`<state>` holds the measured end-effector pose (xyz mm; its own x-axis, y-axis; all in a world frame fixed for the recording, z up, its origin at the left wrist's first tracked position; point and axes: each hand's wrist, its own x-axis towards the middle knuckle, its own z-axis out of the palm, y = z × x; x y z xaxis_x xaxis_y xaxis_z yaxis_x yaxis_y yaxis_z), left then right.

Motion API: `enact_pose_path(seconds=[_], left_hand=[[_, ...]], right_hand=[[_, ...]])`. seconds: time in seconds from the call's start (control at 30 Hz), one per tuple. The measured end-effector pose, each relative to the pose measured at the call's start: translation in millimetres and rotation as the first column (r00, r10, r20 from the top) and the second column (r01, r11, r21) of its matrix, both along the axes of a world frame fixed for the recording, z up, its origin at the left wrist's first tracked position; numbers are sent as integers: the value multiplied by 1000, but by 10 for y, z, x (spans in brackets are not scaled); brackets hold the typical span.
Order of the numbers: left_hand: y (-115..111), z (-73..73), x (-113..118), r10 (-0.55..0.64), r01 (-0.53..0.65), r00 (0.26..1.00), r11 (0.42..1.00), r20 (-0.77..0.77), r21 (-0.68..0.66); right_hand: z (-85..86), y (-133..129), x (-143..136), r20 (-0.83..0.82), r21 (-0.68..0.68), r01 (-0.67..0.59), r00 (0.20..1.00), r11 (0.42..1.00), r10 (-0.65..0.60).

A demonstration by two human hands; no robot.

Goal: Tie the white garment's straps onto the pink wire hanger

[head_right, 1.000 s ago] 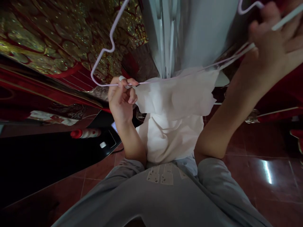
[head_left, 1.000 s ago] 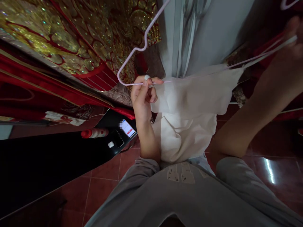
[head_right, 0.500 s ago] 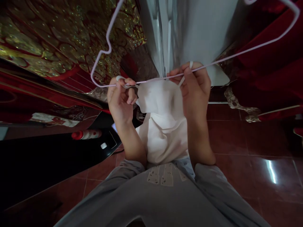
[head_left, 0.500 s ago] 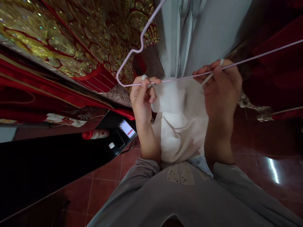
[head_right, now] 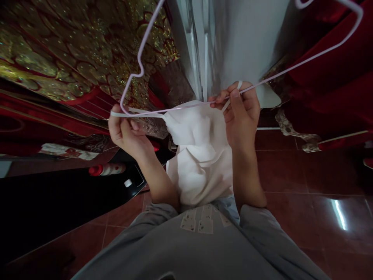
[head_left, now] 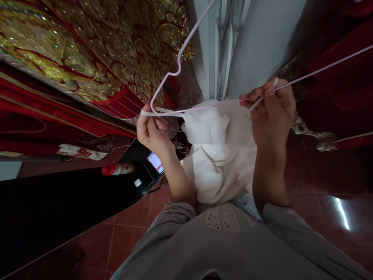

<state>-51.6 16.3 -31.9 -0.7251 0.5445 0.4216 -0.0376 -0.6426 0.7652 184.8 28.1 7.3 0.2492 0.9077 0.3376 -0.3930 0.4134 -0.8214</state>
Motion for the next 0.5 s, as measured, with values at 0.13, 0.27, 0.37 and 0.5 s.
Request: enact_pose_path(seconds=[0.13,0.27,0.37,0.5], left_hand=[[90,-22,-176,16,-5,995,994,-101,107],[118,154,-140,-152,168,932,986,-330,21],[123,425,-64,-298,294,845,953,-443,-78],[178,776,-29,-399,376,726,912,-560,-163]], right_hand=[[-38,30,-2,-6,26,-3,1000,1000,4],[-62,53,-1,27,1,6,1000,1000,-6],[-78,67,-9,37,4,39,999,999,-39],[-82,67,-40,33,-4,63,997,998,-63]])
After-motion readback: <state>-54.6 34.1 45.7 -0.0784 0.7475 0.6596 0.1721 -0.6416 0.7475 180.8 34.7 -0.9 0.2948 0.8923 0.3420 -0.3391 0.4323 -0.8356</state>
